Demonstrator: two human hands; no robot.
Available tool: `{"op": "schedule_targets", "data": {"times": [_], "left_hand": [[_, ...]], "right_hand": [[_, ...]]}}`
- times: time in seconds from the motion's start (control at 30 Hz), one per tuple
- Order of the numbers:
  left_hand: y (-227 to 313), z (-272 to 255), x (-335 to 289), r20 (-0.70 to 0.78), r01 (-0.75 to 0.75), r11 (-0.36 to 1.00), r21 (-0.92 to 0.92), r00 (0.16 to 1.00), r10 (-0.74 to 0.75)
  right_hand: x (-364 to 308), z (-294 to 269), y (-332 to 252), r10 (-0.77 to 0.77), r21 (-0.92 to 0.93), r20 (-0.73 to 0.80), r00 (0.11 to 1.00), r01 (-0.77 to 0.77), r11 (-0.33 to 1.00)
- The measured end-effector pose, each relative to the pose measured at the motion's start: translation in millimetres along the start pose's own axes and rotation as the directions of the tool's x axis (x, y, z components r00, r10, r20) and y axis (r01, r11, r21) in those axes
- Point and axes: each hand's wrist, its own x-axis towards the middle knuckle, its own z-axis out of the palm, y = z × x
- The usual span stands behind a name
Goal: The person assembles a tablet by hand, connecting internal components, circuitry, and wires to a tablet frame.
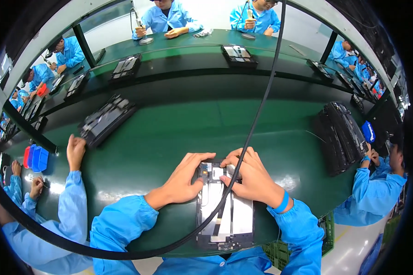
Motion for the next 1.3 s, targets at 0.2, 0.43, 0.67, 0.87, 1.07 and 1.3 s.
{"op": "schedule_targets", "data": {"times": [0.2, 0.43, 0.67, 0.87, 1.07, 1.3], "left_hand": [[0.1, -14.8, -4.3, 0.120, -0.023, 0.998, -0.063, 0.992, 0.030], [1.8, -26.8, -6.4, 0.196, -0.074, 0.992, -0.098, 0.976, 0.092], [5.9, -33.0, -11.0, 0.245, -0.039, 0.991, -0.131, 0.967, 0.070], [13.6, -29.0, -6.3, 0.280, -0.030, 0.995, -0.090, 0.958, 0.054], [14.5, -30.1, -9.7, 0.292, -0.010, 0.997, -0.081, 0.956, 0.033], [11.0, -30.5, -9.5, 0.296, 0.004, 0.991, -0.133, 0.955, 0.036]], "right_hand": [[-1.7, 9.7, -7.9, 0.038, -0.024, 0.039, 0.999, -0.037, 0.999], [-8.8, 21.2, -14.7, 0.090, -0.068, -0.108, 0.990, -0.098, 0.993], [-6.7, 20.2, -20.6, 0.073, -0.084, -0.090, 0.993, -0.080, 0.993], [-11.7, 18.2, -17.3, 0.038, -0.061, -0.120, 0.992, -0.045, 0.997], [-7.0, 9.9, -19.9, 0.159, 0.129, -0.015, 0.987, -0.156, 0.979], [-10.2, 17.5, -15.7, 0.224, 0.155, -0.067, 0.972, -0.212, 0.965]]}}
